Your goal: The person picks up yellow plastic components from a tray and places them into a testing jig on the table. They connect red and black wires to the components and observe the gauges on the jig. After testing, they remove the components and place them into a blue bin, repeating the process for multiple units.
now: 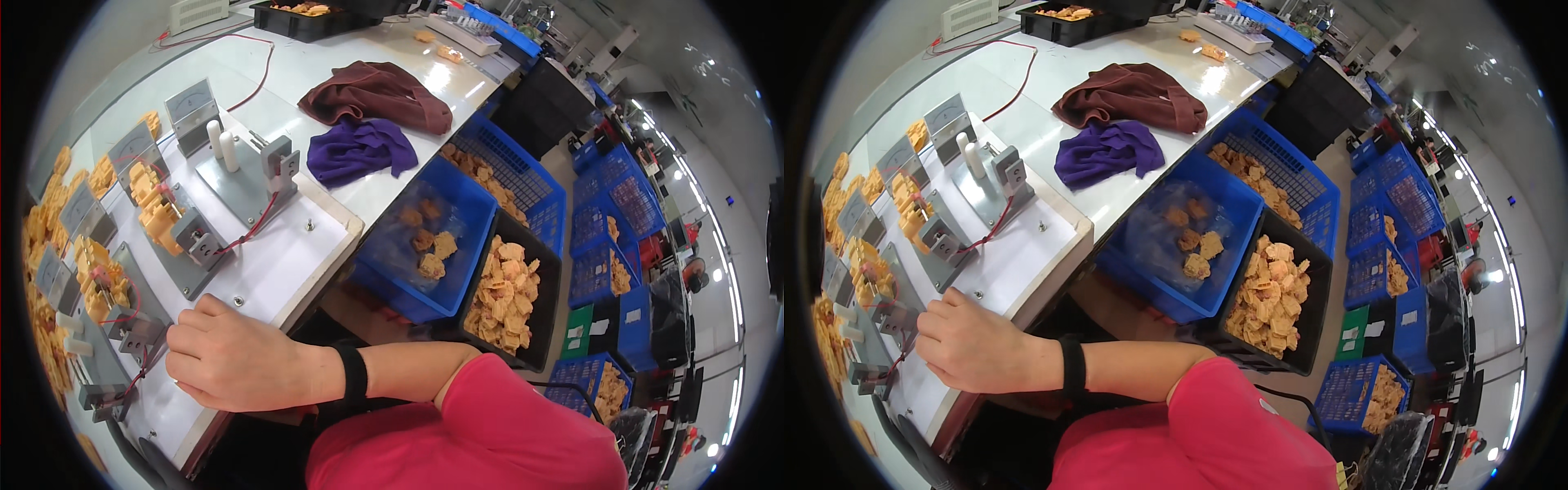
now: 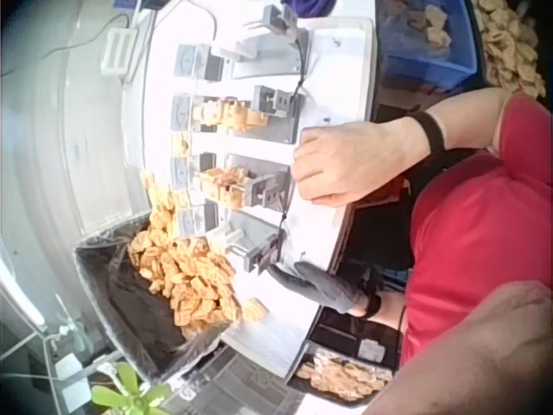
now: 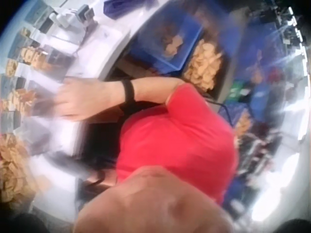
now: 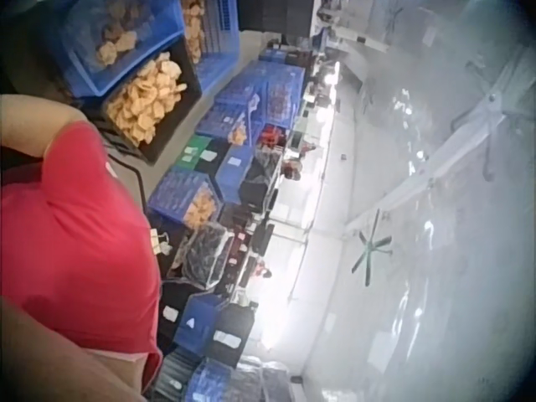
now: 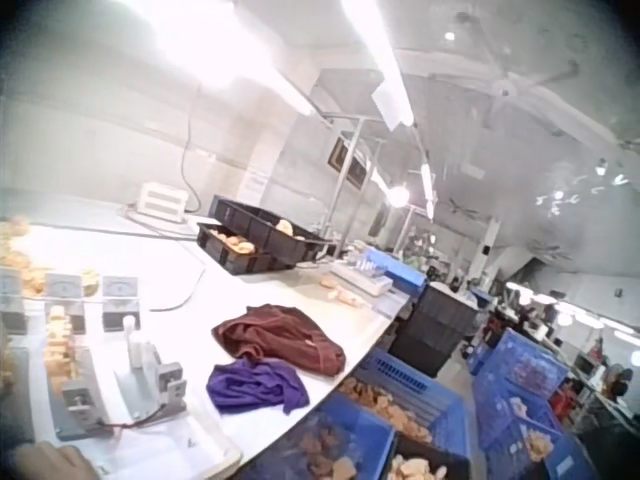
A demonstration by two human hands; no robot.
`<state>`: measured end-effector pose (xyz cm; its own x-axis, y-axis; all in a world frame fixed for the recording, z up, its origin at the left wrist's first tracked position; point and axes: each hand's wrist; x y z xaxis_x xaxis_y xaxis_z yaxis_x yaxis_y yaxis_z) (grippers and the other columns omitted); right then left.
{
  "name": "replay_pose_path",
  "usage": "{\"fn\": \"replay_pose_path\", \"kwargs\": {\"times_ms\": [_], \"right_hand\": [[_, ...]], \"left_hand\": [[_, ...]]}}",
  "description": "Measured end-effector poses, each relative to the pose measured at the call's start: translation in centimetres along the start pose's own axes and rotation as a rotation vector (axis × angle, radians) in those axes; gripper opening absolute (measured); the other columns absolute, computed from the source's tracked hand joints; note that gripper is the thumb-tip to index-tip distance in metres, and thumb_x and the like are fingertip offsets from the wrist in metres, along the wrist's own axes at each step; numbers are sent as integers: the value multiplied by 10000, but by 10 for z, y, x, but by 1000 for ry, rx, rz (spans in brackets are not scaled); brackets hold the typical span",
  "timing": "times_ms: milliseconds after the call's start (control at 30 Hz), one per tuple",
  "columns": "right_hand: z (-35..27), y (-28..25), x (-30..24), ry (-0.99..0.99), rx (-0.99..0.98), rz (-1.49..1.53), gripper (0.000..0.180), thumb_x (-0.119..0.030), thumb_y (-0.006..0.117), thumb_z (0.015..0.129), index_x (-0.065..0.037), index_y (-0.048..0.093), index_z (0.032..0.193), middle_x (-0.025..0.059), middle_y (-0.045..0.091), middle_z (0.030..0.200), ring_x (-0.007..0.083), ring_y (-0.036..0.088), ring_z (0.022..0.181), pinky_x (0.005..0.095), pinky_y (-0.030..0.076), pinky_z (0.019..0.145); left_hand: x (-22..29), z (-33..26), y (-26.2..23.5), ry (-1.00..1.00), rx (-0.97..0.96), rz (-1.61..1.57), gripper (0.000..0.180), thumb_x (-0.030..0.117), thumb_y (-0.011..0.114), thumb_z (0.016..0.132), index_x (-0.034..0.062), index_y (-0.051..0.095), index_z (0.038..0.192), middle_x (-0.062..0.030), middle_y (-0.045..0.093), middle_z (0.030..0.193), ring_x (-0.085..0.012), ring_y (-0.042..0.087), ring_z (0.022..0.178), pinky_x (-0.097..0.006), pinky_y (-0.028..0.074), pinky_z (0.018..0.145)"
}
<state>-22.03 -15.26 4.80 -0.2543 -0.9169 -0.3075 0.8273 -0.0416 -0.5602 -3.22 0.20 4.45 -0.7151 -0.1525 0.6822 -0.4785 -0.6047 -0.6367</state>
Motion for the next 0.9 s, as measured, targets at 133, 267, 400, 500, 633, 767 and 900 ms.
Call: {"fn": "replay_pose_path", "kwargs": {"times_ms": [133, 267, 400, 500, 633, 767, 900], "right_hand": [[1, 1, -1, 1, -7, -8, 181, -130, 707, 751, -71, 536, 758, 47, 474, 810, 212, 509, 786, 341, 408, 738], [3, 2, -1, -1, -8, -18, 180, -127, 703, 752, -74, 531, 745, 44, 477, 798, 212, 515, 776, 340, 410, 728], [2, 0, -1, 22, -34, -44, 158, -112, 691, 764, -76, 539, 746, 43, 480, 779, 212, 520, 767, 340, 414, 721], [3, 0, -2, 28, -51, -47, 145, -107, 685, 779, -75, 546, 754, 43, 481, 776, 211, 522, 766, 339, 416, 721], [5, 0, -4, 27, -70, -51, 139, -116, 689, 798, -75, 558, 776, 43, 485, 793, 208, 523, 776, 337, 415, 729], [2, -1, -3, 29, -103, -70, 137, -132, 696, 806, -78, 571, 803, 41, 484, 809, 205, 522, 790, 335, 414, 739], [2, -2, -3, 24, -99, -63, 134, -140, 696, 810, -79, 577, 815, 38, 481, 811, 203, 521, 796, 334, 416, 744]], "left_hand": [[7, -1, 0, -14, 16, 1, 443, 123, 448, 1057, -6, 391, 1477, -202, 440, 1482, -309, 493, 1299, -373, 453, 1045], [-12, 3, 2, -73, 27, -56, 475, 156, 425, 1053, -9, 365, 1495, -181, 404, 1518, -288, 420, 1362, -381, 355, 1108], [-35, 8, 3, -147, 21, -140, 509, 189, 403, 1049, -11, 339, 1513, -160, 367, 1553, -267, 347, 1425, -388, 257, 1172], [-41, 6, 6, -129, 40, -162, 524, 204, 401, 1047, -13, 330, 1519, -153, 356, 1564, -261, 320, 1447, -390, 223, 1192], [-50, 7, 5, -101, 58, -137, 527, 209, 396, 1047, -17, 328, 1518, -155, 354, 1565, -263, 309, 1453, -392, 212, 1196], [-33, 3, 7, -113, 42, -204, 524, 205, 387, 1048, -23, 327, 1516, -160, 351, 1566, -267, 304, 1456, -394, 211, 1197], [-28, 3, 9, -136, 52, -250, 525, 208, 381, 1049, -33, 327, 1512, -163, 351, 1565, -269, 304, 1455, -397, 211, 1197]]}}
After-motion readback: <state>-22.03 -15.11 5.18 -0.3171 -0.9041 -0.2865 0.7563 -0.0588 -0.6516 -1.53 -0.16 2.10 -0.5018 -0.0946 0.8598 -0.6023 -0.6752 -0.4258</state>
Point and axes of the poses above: each hand's wrist, its own z-axis towards the middle knuckle, its own y-axis out of the palm, x = y × z
